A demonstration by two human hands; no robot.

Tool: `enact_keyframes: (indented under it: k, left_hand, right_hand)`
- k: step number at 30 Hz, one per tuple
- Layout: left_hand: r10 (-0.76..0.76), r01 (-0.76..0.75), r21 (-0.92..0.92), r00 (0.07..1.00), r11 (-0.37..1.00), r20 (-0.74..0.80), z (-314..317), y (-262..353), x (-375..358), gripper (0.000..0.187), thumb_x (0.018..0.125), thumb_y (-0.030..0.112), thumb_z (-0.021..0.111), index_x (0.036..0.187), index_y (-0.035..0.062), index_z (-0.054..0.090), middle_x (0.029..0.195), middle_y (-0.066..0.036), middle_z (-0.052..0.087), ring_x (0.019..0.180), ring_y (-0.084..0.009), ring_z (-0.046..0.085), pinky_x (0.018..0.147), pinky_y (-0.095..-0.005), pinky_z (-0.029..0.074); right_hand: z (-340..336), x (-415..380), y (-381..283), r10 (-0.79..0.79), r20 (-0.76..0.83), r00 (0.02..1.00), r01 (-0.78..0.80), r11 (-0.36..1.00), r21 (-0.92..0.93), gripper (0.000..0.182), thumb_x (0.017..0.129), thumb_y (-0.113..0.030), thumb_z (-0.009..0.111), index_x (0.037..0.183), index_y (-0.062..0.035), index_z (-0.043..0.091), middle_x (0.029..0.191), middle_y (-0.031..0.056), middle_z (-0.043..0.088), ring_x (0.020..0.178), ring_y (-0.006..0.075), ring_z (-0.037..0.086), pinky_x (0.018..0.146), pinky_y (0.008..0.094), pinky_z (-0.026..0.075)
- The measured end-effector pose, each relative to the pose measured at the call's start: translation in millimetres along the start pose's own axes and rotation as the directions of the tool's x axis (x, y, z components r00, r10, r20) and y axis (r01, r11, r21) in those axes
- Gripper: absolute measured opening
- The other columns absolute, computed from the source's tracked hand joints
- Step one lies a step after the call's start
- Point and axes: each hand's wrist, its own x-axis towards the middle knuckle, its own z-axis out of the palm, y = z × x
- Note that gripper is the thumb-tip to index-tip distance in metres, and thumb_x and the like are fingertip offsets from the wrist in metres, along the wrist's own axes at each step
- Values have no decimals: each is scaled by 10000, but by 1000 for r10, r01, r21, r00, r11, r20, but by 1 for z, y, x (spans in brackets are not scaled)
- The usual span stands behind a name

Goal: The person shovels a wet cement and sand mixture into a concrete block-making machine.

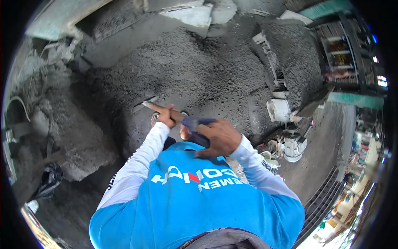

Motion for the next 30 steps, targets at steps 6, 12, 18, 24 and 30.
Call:
enact_keyframes:
  k: [6,12,18,24,30]
  left_hand:
    - [-461,119,697,825,707,326,104,-75,1,308,876,366,642,1010,95,583,836,-98,640,692,-237,617,689,-401,529]
    - [196,-239,862,966,448,166,43,-36,53,251,893,305,634,929,56,633,792,-87,619,686,-222,637,558,-344,534]
    - [412,13,767,838,641,-358,-130,29,18,304,895,272,570,1172,149,550,818,-90,655,458,-234,610,323,-381,423]
    - [432,54,671,727,740,-534,-192,16,-26,329,893,246,589,1175,126,472,783,-98,646,419,-221,576,320,-372,433]
    - [405,-88,655,844,751,-351,-157,15,-26,256,904,220,597,1127,112,531,747,-96,620,435,-231,603,331,-358,457]
  right_hand:
    - [3,-121,43,508,-425,749,-378,855,356,494,654,-277,786,1080,-72,643,820,166,683,739,336,680,666,388,525]
    - [26,-157,113,719,-628,299,-481,682,552,359,704,-217,692,1018,-44,668,787,178,666,727,321,667,677,372,510]
    - [33,-146,221,773,-607,184,-580,584,568,327,742,-209,688,1008,-19,684,776,129,666,698,190,631,684,319,502]
    - [31,-113,250,750,-579,320,-707,595,381,325,733,-290,680,985,-86,661,873,219,671,838,429,634,729,478,512]
    - [43,-67,232,780,-500,375,-773,561,296,279,766,-249,652,987,-83,612,880,223,669,860,422,637,754,510,501]
